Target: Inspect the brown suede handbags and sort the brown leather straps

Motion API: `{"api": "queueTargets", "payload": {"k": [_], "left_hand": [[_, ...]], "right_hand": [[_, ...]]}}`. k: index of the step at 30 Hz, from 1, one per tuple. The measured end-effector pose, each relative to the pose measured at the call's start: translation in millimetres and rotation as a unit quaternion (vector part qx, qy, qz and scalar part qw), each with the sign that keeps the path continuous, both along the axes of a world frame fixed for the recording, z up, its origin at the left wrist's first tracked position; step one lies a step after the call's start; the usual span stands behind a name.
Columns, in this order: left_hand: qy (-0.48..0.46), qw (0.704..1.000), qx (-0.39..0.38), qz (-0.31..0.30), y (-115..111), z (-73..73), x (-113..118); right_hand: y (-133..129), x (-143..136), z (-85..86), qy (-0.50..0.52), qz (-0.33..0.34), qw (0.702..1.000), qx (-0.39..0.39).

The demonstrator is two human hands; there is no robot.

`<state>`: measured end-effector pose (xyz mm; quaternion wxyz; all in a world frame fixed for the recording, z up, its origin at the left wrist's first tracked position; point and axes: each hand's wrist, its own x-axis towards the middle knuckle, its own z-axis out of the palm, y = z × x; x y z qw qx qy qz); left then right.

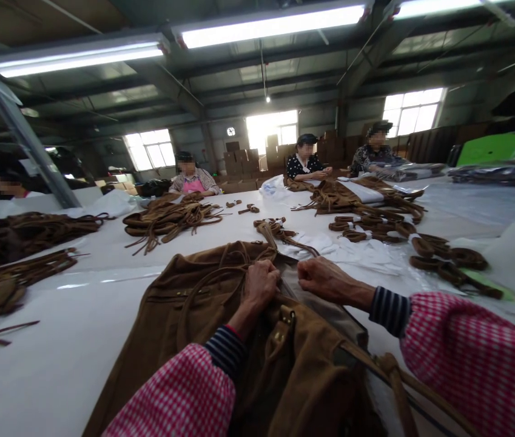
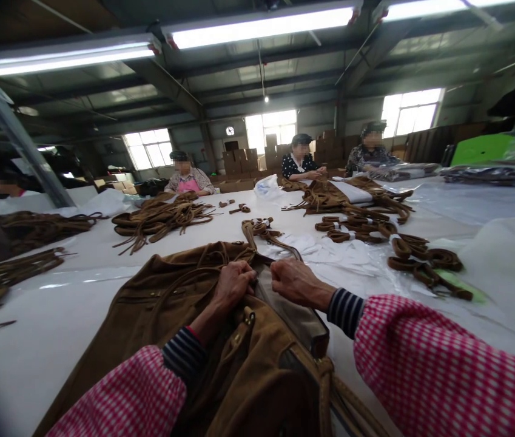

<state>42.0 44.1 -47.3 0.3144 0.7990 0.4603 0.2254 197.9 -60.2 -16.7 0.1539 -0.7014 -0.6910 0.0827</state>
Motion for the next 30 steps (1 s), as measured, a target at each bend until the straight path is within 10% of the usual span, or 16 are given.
{"api": "queueTargets", "payload": {"k": [30], "left_hand": [[0.057,0.996,0.064,-0.008,-10.0,3.0,1.0]], "right_hand": [[1.2,-4.3,-10.8,0.018,-0.016,1.0,0.002]]}}
